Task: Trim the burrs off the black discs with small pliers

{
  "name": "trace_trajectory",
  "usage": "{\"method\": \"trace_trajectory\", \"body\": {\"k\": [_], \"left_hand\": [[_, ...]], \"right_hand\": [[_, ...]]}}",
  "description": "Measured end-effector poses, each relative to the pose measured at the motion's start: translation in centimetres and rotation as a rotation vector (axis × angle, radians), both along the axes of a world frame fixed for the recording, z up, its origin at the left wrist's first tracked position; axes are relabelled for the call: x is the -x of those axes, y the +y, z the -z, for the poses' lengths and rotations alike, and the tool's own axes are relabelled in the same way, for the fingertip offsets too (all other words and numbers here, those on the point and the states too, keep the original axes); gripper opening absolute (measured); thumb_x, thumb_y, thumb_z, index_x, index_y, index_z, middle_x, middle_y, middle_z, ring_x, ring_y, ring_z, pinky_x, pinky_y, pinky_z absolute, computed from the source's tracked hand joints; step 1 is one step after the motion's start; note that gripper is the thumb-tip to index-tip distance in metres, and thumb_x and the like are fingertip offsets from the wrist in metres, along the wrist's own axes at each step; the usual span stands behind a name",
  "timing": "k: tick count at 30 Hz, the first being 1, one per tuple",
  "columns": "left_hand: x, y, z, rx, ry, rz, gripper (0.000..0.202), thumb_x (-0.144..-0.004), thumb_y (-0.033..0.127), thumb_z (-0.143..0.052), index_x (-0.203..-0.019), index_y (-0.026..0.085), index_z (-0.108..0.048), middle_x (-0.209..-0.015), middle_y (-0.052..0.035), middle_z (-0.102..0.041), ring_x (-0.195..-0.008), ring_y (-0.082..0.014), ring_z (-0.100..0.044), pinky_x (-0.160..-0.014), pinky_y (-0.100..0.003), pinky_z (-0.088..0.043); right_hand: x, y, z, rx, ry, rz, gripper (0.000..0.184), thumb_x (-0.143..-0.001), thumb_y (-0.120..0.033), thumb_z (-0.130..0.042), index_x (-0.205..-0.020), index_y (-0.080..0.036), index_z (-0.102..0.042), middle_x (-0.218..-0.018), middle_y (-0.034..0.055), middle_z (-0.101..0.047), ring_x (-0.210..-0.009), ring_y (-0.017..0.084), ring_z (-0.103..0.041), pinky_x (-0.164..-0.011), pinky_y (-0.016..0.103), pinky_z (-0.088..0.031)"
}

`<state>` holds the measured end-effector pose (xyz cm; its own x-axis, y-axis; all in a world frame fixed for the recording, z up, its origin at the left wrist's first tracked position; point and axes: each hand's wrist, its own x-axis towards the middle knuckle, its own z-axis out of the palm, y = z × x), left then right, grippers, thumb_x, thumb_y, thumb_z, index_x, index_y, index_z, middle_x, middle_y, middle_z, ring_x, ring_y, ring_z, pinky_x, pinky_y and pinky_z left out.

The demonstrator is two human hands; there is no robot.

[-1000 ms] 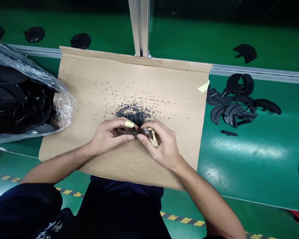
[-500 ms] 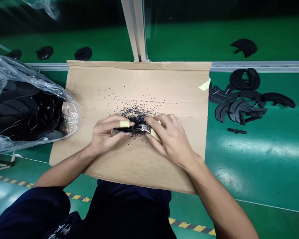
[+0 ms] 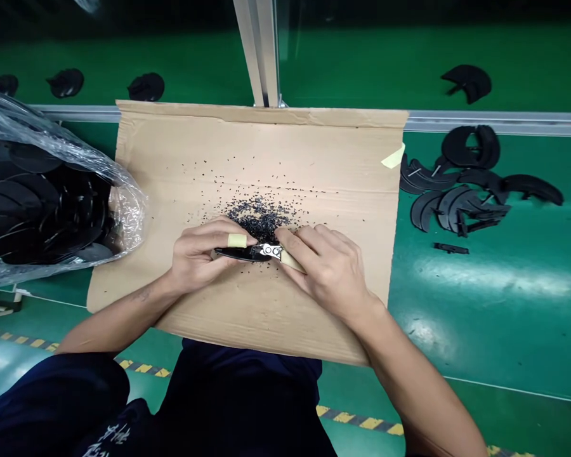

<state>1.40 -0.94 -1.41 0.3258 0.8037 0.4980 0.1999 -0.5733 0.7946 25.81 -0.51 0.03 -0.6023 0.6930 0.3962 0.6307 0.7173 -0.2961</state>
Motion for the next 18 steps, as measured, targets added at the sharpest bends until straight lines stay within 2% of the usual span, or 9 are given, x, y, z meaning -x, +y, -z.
{"method": "trace_trajectory", "body": {"k": [4, 6, 9, 11, 15, 18], "left_hand": [[-0.4, -0.1, 0.1, 0.036, -0.057, 0.021, 0.02, -0.09, 0.025, -0.075, -0.109, 0.023, -0.077, -0.092, -0.0052, -0.078, -0.083, -0.0149, -0.072, -0.073, -0.029, -0.058], [-0.6, -0.2, 0.0, 0.059, -0.088, 0.034, 0.019, -0.089, 0.027, -0.075, -0.107, 0.022, -0.078, -0.091, -0.0063, -0.079, -0.083, -0.0152, -0.072, -0.073, -0.029, -0.058], [-0.8, -0.3, -0.3, 0.088, -0.11, 0.03, 0.019, -0.088, 0.029, -0.077, -0.105, 0.021, -0.078, -0.091, -0.0067, -0.079, -0.084, -0.016, -0.071, -0.074, -0.031, -0.058], [-0.8, -0.3, -0.4, 0.084, -0.088, 0.013, 0.018, -0.088, 0.03, -0.077, -0.104, 0.023, -0.078, -0.09, -0.0057, -0.079, -0.086, -0.0165, -0.069, -0.076, -0.032, -0.056], [-0.5, -0.2, -0.5, 0.055, 0.054, -0.024, 0.017, -0.088, 0.029, -0.077, -0.104, 0.022, -0.077, -0.093, -0.0046, -0.078, -0.085, -0.0153, -0.066, -0.077, -0.032, -0.053], [-0.5, -0.1, -0.5, 0.044, 0.109, -0.055, 0.017, -0.089, 0.026, -0.076, -0.105, 0.02, -0.074, -0.094, -0.0044, -0.077, -0.084, -0.0143, -0.067, -0.076, -0.031, -0.054]], "right_hand": [[0.2, -0.6, -0.2, -0.061, -0.035, 0.043, 0.02, -0.098, -0.021, -0.059, -0.115, -0.02, -0.07, -0.076, 0.0038, -0.072, -0.064, 0.016, -0.061, -0.058, 0.031, -0.044], [0.3, -0.7, -0.2, 0.006, 0.053, 0.031, 0.019, -0.098, -0.019, -0.058, -0.111, -0.02, -0.071, -0.075, 0.0034, -0.071, -0.062, 0.015, -0.06, -0.056, 0.03, -0.044], [0.6, -0.4, 0.2, 0.138, 0.193, 0.047, 0.02, -0.097, -0.019, -0.057, -0.111, -0.02, -0.071, -0.085, 0.0064, -0.074, -0.068, 0.017, -0.064, -0.061, 0.031, -0.047], [0.7, -0.2, 0.5, 0.11, 0.152, 0.107, 0.02, -0.097, -0.02, -0.057, -0.11, -0.019, -0.071, -0.086, 0.0072, -0.073, -0.071, 0.019, -0.063, -0.063, 0.032, -0.046], [1.0, 0.0, 0.7, -0.065, -0.086, 0.152, 0.019, -0.095, -0.02, -0.057, -0.108, -0.017, -0.071, -0.078, 0.0059, -0.071, -0.072, 0.019, -0.059, -0.061, 0.033, -0.037], [1.0, -0.2, 0.6, -0.018, -0.063, 0.165, 0.021, -0.093, -0.019, -0.058, -0.111, -0.018, -0.069, -0.083, 0.0066, -0.072, -0.076, 0.02, -0.06, -0.062, 0.032, -0.038]]}}
